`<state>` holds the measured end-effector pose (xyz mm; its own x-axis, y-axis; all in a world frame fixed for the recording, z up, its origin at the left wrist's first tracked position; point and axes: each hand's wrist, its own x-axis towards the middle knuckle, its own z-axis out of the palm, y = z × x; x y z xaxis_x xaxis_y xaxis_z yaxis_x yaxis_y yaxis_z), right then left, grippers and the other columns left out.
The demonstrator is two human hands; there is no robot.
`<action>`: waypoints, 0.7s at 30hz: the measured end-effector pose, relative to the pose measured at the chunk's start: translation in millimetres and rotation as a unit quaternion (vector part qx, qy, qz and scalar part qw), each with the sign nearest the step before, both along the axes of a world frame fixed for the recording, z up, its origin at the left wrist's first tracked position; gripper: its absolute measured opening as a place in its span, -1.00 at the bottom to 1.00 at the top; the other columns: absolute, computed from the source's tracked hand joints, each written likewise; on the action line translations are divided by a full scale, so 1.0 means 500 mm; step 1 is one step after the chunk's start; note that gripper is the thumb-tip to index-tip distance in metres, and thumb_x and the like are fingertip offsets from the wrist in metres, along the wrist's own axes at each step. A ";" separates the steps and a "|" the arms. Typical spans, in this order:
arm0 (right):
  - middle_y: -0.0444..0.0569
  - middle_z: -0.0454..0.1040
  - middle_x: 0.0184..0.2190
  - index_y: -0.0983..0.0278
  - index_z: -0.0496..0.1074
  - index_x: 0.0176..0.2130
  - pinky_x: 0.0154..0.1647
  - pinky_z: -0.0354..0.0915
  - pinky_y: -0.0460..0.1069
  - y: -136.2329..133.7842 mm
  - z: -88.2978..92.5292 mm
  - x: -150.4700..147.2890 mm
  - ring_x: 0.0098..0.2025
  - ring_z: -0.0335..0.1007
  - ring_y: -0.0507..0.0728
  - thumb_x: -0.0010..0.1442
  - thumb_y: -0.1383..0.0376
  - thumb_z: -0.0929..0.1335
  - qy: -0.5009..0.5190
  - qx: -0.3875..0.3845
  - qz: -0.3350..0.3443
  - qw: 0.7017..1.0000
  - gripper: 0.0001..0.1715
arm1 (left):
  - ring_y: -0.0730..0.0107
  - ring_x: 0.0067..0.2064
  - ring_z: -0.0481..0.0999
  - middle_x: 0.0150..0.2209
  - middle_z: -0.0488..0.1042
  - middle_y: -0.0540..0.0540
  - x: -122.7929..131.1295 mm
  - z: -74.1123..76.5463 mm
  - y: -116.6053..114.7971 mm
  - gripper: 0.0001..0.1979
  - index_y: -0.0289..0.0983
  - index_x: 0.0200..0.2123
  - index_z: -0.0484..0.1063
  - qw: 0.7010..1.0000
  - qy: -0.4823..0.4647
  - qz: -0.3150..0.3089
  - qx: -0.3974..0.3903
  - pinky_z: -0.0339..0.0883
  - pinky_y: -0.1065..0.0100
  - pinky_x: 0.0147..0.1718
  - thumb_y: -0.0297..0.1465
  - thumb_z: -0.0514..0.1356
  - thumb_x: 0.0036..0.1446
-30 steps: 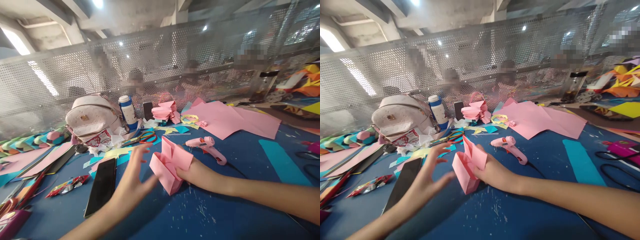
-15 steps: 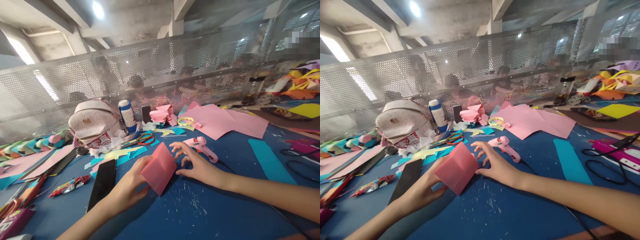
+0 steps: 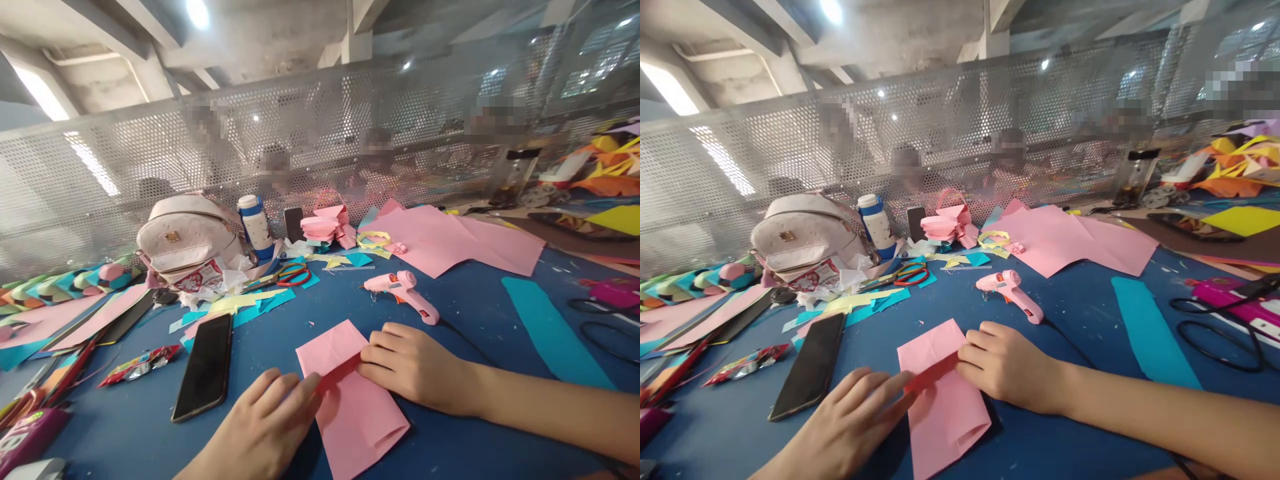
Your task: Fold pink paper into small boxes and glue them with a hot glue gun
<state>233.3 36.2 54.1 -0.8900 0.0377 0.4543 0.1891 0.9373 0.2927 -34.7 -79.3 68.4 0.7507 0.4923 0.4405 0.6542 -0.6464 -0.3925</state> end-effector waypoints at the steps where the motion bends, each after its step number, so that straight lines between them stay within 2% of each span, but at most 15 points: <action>1: -0.07 0.46 -0.37 0.29 0.47 -0.24 -0.35 0.02 0.02 -0.004 -0.001 -0.001 -0.34 0.22 0.10 0.35 0.50 0.19 -0.003 0.012 -0.007 1.000 -0.69 | 0.35 -0.14 0.42 0.02 0.51 -0.05 0.004 -0.005 -0.005 -0.64 -0.26 -0.05 0.51 1.000 0.004 -0.007 0.000 0.25 0.27 -0.11 -0.55 -0.06 0.35; 5: -0.04 0.45 -0.40 0.32 0.45 -0.33 -0.39 0.01 0.02 -0.018 -0.007 -0.007 -0.37 0.23 0.10 0.33 0.52 0.18 -0.015 0.020 -0.017 1.000 -0.67 | 0.33 -0.18 0.45 -0.05 0.55 -0.12 0.022 -0.010 -0.007 -0.68 -0.35 -0.07 0.51 0.999 0.010 -0.032 0.002 0.24 0.27 -0.27 -0.55 -0.03 0.34; 7: -0.07 0.43 -0.46 0.31 0.42 -0.36 -0.42 -0.02 0.02 -0.019 -0.010 -0.010 -0.43 0.20 0.09 0.32 0.54 0.18 -0.011 0.003 -0.013 1.000 -0.66 | 0.30 -0.33 0.44 -0.24 0.57 -0.18 0.031 -0.013 -0.003 -0.65 -0.44 -0.06 0.49 1.000 0.003 -0.023 -0.006 0.18 0.25 -0.39 -0.56 -0.08 0.34; 9: -0.10 0.41 -0.49 0.29 0.42 -0.36 -0.44 -0.03 0.02 -0.018 -0.013 -0.011 -0.47 0.18 0.08 0.32 0.55 0.16 -0.004 -0.016 -0.009 1.000 -0.64 | 0.31 -0.47 0.38 -0.44 0.51 -0.14 0.039 -0.019 0.002 -0.64 -0.48 -0.10 0.49 1.000 -0.011 -0.012 -0.005 0.09 0.24 -0.49 -0.58 -0.11 0.32; 11: -0.11 0.42 -0.50 0.29 0.42 -0.33 -0.44 -0.03 0.01 -0.014 -0.015 -0.013 -0.47 0.19 0.07 0.34 0.54 0.15 0.002 -0.036 -0.003 0.999 -0.63 | 0.32 -0.55 0.33 -0.52 0.45 -0.09 0.045 -0.025 0.007 -0.65 -0.45 -0.18 0.48 1.000 -0.031 0.004 0.004 0.03 0.24 -0.52 -0.59 -0.11 0.31; 17: -0.11 0.44 -0.48 0.32 0.43 -0.25 -0.43 -0.01 0.01 -0.004 -0.014 -0.021 -0.47 0.24 0.06 0.37 0.51 0.12 0.023 -0.043 -0.009 0.999 -0.63 | 0.37 -0.56 0.32 -0.56 0.41 0.00 0.051 -0.019 0.026 -0.72 -0.38 -0.16 0.43 0.997 -0.062 0.047 0.000 0.00 0.26 -0.52 -0.58 -0.08 0.34; 21: -0.12 0.40 -0.49 0.29 0.39 -0.37 -0.46 -0.05 0.02 -0.003 -0.011 -0.025 -0.48 0.20 0.05 0.33 0.53 0.15 -0.003 -0.008 -0.004 1.000 -0.64 | 0.36 -0.55 0.32 -0.55 0.41 -0.01 0.040 -0.015 0.032 -0.71 -0.36 -0.19 0.42 0.998 -0.054 0.040 0.004 -0.03 0.26 -0.50 -0.60 -0.10 0.34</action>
<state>221.1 34.8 48.6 -0.8923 0.0525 0.4484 0.1958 0.9400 0.2796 -14.6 -63.1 60.6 0.6562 0.5451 0.5218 0.7432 -0.5867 -0.3218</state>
